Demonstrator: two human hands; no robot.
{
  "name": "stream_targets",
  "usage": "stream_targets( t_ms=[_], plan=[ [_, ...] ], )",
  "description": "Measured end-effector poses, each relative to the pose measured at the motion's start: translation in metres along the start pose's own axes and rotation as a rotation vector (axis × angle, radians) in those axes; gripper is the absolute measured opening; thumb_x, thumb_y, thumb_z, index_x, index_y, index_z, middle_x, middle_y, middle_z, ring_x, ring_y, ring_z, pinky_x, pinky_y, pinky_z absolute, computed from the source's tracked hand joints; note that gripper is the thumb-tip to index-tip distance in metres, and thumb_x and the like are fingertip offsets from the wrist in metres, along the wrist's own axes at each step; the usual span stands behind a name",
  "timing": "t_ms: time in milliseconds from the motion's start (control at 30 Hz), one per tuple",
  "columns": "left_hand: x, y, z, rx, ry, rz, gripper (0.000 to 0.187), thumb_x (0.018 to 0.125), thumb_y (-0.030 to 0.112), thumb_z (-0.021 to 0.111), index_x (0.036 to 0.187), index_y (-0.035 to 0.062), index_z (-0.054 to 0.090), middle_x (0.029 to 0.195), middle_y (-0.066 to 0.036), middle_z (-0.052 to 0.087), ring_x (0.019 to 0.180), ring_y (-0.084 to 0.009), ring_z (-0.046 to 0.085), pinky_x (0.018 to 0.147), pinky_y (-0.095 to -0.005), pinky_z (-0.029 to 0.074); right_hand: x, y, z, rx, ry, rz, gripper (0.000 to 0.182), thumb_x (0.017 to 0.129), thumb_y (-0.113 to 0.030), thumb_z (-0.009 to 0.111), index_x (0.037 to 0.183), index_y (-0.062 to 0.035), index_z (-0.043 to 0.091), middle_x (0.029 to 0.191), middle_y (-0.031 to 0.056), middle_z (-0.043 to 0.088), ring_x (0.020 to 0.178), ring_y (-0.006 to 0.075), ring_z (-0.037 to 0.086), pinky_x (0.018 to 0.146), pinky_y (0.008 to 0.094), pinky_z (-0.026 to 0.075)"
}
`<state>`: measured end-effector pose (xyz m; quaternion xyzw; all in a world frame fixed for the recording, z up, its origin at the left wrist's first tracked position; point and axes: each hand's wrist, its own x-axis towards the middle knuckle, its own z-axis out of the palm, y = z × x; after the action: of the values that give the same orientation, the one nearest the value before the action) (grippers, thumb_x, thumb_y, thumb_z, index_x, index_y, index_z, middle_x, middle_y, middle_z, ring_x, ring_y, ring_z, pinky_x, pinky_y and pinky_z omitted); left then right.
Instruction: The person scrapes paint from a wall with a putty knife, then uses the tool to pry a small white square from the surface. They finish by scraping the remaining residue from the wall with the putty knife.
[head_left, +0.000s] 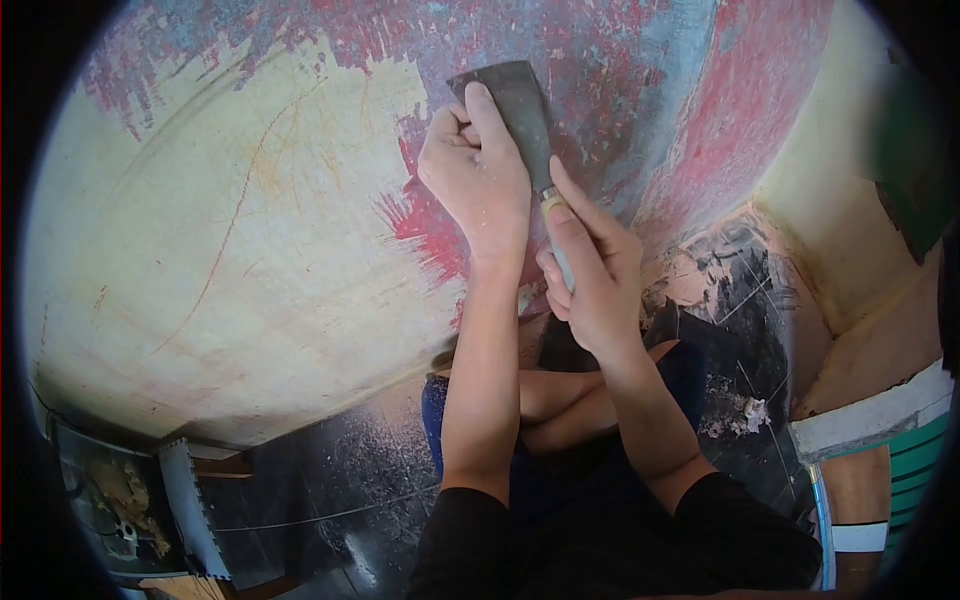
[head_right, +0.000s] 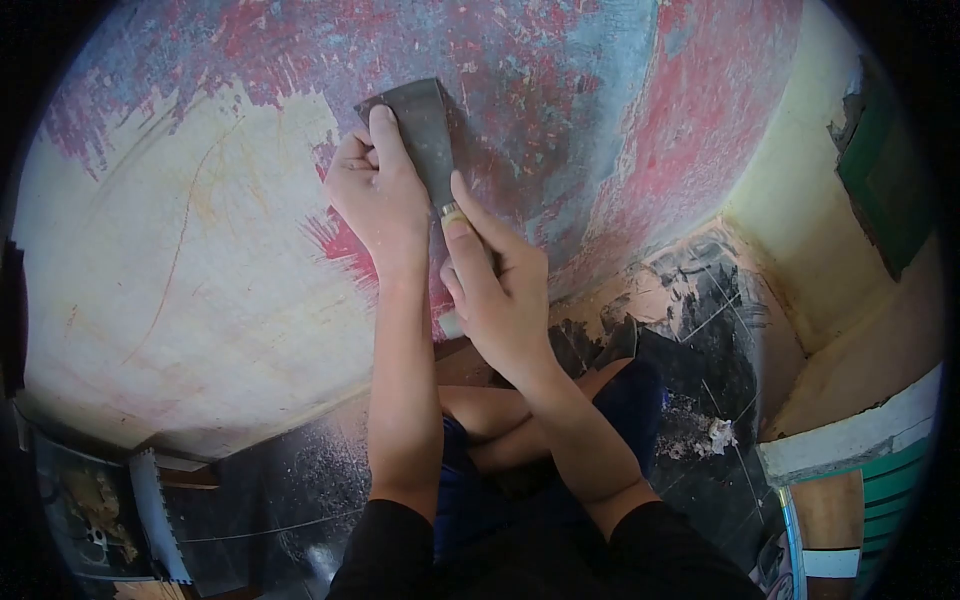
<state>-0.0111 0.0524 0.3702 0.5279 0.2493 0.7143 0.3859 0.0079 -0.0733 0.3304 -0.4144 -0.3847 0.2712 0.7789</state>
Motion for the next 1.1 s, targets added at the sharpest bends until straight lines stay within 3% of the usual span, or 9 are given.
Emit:
stream_targets(
  t_ms=[133,200,333,433,667,767,833,933,1100],
  plan=[
    [0.014,0.012,0.010,0.025,-0.029,0.052,0.044,0.102,0.028,0.065,0.069,-0.0001,0.061,0.058,0.002,0.055,0.053,-0.0043,0.042,0.051,-0.0261,0.035,0.014,-0.015,0.004,-0.049,-0.011,-0.073,0.041,0.108,-0.010,0.057,0.149,-0.0016,0.056,0.073,-0.0064,0.047,0.062,0.0018,0.041,0.054,0.0216,0.037],
    [0.021,0.022,0.017,-0.069,0.005,0.083,0.044,0.102,0.029,0.065,0.069,-0.0006,0.063,0.057,0.001,0.055,0.054,-0.0045,0.043,0.052,-0.0264,0.035,0.023,-0.016,0.009,-0.101,-0.002,-0.134,0.042,0.110,-0.012,0.053,0.151,-0.0072,0.054,0.071,-0.0063,0.048,0.051,0.0010,0.039,0.038,0.0192,0.027],
    [0.017,0.023,0.015,-0.081,0.015,0.099,0.044,0.101,0.029,0.065,0.070,-0.0019,0.064,0.056,-0.001,0.056,0.054,-0.0052,0.044,0.052,-0.0277,0.036,0.020,-0.021,0.006,-0.083,-0.022,-0.132,0.042,0.110,-0.013,0.053,0.152,-0.0081,0.054,0.067,-0.0067,0.045,0.051,0.0010,0.038,0.039,0.0197,0.028],
    [0.011,0.014,0.004,0.144,0.067,0.112,0.046,0.101,0.031,0.065,0.071,-0.0037,0.065,0.056,-0.002,0.056,0.054,-0.0065,0.045,0.052,-0.0293,0.038,0.002,-0.014,0.000,-0.143,-0.025,0.005,0.043,0.108,-0.013,0.058,0.149,0.0001,0.055,0.073,-0.0067,0.047,0.063,0.0021,0.043,0.055,0.0217,0.037],
    [0.043,0.041,0.015,0.003,0.033,0.199,0.050,0.100,0.031,0.064,0.065,-0.0043,0.060,0.054,-0.001,0.050,0.055,-0.0093,0.040,0.053,-0.0336,0.034,0.033,-0.041,0.022,-0.068,-0.064,-0.167,0.042,0.108,-0.011,0.056,0.148,0.0018,0.055,0.075,-0.0065,0.047,0.066,0.0013,0.042,0.056,0.0214,0.037],
    [0.027,0.036,0.005,0.072,0.059,0.206,0.049,0.100,0.031,0.064,0.064,-0.0026,0.060,0.055,0.000,0.050,0.055,-0.0086,0.040,0.053,-0.0322,0.035,0.018,-0.031,0.015,-0.063,-0.075,-0.086,0.042,0.108,-0.011,0.057,0.148,0.0014,0.056,0.074,-0.0060,0.049,0.065,0.0014,0.043,0.056,0.0222,0.039],
    [0.014,0.030,-0.002,0.014,0.048,-0.047,0.049,0.100,0.031,0.064,0.064,-0.0018,0.061,0.056,-0.001,0.052,0.056,-0.0095,0.042,0.054,-0.0324,0.036,0.010,-0.017,0.012,-0.094,-0.075,-0.093,0.042,0.108,-0.011,0.057,0.148,0.0014,0.056,0.074,-0.0056,0.049,0.065,0.0015,0.043,0.056,0.0225,0.039],
    [0.029,0.034,0.005,0.085,0.095,0.157,0.047,0.102,0.027,0.061,0.067,-0.0029,0.059,0.053,-0.004,0.053,0.054,-0.0101,0.043,0.054,-0.0343,0.038,0.019,-0.025,0.020,-0.151,-0.056,-0.112,0.042,0.108,-0.012,0.057,0.148,0.0017,0.056,0.073,-0.0045,0.050,0.064,0.0022,0.044,0.056,0.0229,0.039],
    [0.050,0.050,0.008,0.096,0.025,0.191,0.048,0.102,0.029,0.062,0.068,-0.0041,0.060,0.053,-0.007,0.055,0.054,-0.0119,0.047,0.055,-0.0351,0.041,0.034,-0.039,0.031,-0.118,-0.080,-0.223,0.044,0.110,-0.014,0.053,0.153,-0.0053,0.052,0.069,-0.0025,0.049,0.049,0.0011,0.036,0.040,0.0209,0.029]
  ],
)
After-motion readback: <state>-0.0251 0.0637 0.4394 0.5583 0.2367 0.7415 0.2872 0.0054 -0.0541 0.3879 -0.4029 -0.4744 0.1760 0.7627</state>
